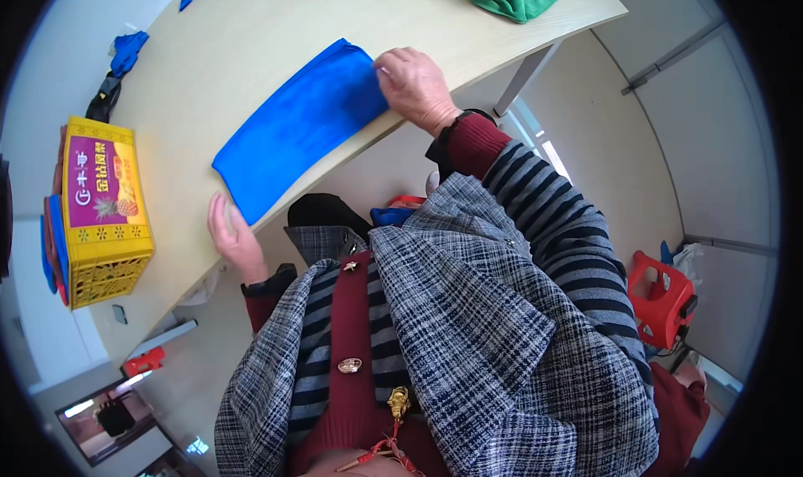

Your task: Folding various colored cloths on a table.

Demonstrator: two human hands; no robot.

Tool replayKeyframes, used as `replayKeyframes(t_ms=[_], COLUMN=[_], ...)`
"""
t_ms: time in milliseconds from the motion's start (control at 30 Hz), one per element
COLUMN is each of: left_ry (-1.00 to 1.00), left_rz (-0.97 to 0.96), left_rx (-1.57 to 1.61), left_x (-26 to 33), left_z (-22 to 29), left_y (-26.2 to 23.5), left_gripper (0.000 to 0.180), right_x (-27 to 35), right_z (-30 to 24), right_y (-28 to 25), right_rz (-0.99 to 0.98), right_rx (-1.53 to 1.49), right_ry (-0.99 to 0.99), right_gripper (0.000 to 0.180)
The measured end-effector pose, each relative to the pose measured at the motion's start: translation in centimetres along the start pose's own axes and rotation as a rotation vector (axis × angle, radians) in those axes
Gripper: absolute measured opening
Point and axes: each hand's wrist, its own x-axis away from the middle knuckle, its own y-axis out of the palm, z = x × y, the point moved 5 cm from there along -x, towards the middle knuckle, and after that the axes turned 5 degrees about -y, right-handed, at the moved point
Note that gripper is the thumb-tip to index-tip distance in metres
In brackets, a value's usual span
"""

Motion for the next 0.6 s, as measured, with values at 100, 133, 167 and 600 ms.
replayKeyframes(t_ms=[100,133,167,600], left_ry=[0.1,0.2,0.296,0.259], left_rz=[-0.209,-0.316,-0.424,-0.574], left_rx=[0.16,0.085,0.006,-0.25], left_x=[-1.2,-1.7,-1.9,-3.1], left_z=[5.3,6.6,7.6,5.0], left_y=[2.7,3.8,4.7,11.5], left_gripper=[0.03,0.03,0.031,0.054], right_x=[-0.8,-1.2,-1.8,-5.0], right_z=[-3.2,-4.5,-4.9,-1.4], right_y=[1.6,2.2,2.8,7.0], right_rz=[-0.058,-0.086,-0.078,-0.256], right_rx=[0.017,0.024,0.015,0.277], right_ry=[-0.19,-0.285,-0.291,-0.133], right_gripper=[0.034,0.036,0.036,0.062])
